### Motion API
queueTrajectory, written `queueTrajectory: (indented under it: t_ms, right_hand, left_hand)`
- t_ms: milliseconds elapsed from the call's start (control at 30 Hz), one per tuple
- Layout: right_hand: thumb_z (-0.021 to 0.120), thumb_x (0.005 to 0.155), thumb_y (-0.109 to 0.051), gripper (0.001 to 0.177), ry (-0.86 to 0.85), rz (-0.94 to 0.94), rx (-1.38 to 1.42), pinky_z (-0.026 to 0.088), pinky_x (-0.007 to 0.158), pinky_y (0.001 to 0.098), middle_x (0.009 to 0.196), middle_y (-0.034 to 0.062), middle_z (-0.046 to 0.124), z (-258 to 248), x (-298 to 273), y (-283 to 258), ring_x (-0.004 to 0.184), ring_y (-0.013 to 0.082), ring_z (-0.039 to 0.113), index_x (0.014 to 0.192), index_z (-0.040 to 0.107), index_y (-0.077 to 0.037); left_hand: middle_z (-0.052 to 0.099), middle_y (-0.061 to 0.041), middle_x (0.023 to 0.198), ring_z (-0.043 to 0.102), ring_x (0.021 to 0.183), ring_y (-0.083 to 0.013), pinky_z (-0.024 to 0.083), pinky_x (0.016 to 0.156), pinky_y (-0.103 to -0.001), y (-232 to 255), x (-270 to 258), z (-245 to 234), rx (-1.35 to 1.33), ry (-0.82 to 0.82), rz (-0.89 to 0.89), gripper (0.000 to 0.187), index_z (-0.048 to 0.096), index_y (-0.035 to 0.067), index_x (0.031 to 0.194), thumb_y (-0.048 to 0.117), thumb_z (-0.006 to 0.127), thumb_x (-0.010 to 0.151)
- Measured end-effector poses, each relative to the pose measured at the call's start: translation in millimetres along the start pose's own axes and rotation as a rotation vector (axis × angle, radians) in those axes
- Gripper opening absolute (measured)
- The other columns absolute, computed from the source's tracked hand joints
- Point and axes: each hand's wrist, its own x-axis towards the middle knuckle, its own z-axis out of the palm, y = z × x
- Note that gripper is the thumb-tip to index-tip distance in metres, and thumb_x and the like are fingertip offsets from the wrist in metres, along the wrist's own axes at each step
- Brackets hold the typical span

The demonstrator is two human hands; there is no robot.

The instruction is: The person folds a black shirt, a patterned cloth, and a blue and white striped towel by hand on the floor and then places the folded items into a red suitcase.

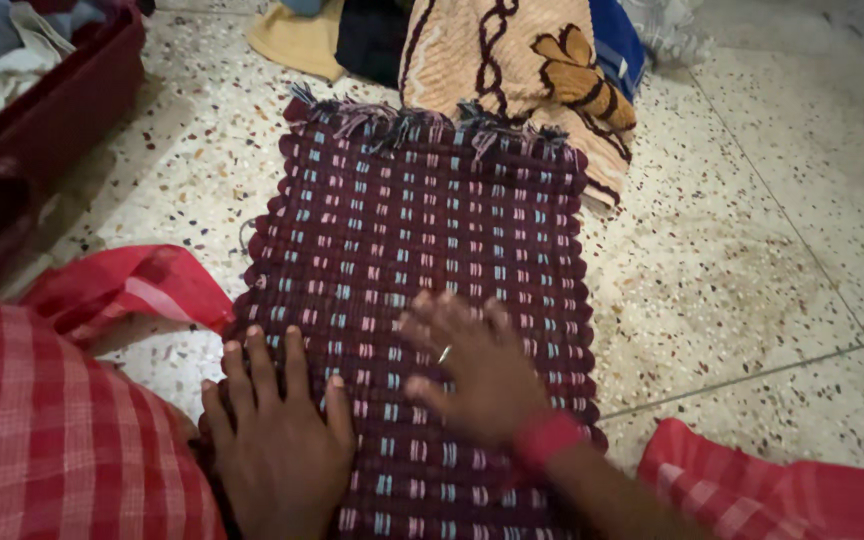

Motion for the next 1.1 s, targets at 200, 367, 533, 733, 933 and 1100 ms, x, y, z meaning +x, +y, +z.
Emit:
queueTrajectory:
  t_ms: [200,367,533,733,933,1100]
  right_hand:
    - [0.032,0.101,-0.059,0.074,0.209,0.386,-0.065,0.006,0.120,0.0573,0.169,0.0105,0.014,11.3,46.8,33.4,0.155,0.0270,0.010,0.161,0.021,-0.017]
    - [0.035,0.105,-0.058,0.074,0.223,0.071,-0.095,0.005,0.120,0.0663,0.167,0.0162,0.016,31.1,29.9,-29.1,0.158,0.0361,0.010,0.159,0.024,-0.008]
    - [0.039,0.099,-0.058,0.068,0.073,0.125,-0.008,0.006,0.122,0.0571,0.167,0.0072,0.022,6.1,14.2,-8.7,0.155,0.0263,0.016,0.158,0.032,-0.025]
    - [0.044,0.098,-0.054,0.070,0.239,0.333,-0.084,0.011,0.116,0.0591,0.165,0.0138,0.025,13.2,-6.0,26.4,0.150,0.0309,0.020,0.158,0.034,-0.018]
    - [0.052,0.095,-0.047,0.065,0.356,0.304,-0.021,0.017,0.116,0.0574,0.160,0.0138,0.036,19.6,-26.5,13.0,0.148,0.0318,0.029,0.152,0.043,-0.016]
    - [0.052,0.096,-0.042,0.057,0.439,0.308,0.054,0.018,0.116,0.0566,0.159,0.0121,0.042,21.9,-28.5,15.2,0.147,0.0304,0.033,0.148,0.052,-0.018]
  left_hand:
    - [0.051,-0.018,0.154,0.043,0.146,-0.0353,0.031,0.118,-0.054,-0.2,1.2,0.2,0.001,0.004,0.002,0.063,0.058,0.013,0.144,0.046,0.051,0.091]
    - [0.051,-0.019,0.153,0.043,0.145,-0.0352,0.030,0.119,-0.055,0.1,2.0,2.4,-0.009,0.026,-0.002,0.064,0.058,0.014,0.144,0.047,0.052,0.089]
    - [0.052,-0.019,0.153,0.044,0.144,-0.0361,0.032,0.118,-0.055,-3.2,-0.6,2.5,-0.001,0.009,0.017,0.064,0.058,0.014,0.144,0.047,0.054,0.089]
    - [0.052,-0.019,0.152,0.045,0.144,-0.0365,0.033,0.117,-0.056,-1.0,2.0,6.1,-0.005,0.023,0.003,0.066,0.057,0.014,0.145,0.047,0.054,0.088]
    - [0.051,-0.019,0.154,0.043,0.146,-0.0357,0.031,0.119,-0.057,-2.6,1.3,8.2,0.075,0.011,0.022,0.068,0.056,0.015,0.147,0.048,0.054,0.088]
    - [0.039,-0.013,0.161,0.031,0.152,-0.0296,0.024,0.121,-0.050,28.6,-0.6,9.7,-0.004,-0.296,0.219,0.072,0.043,0.012,0.152,0.052,0.048,0.093]
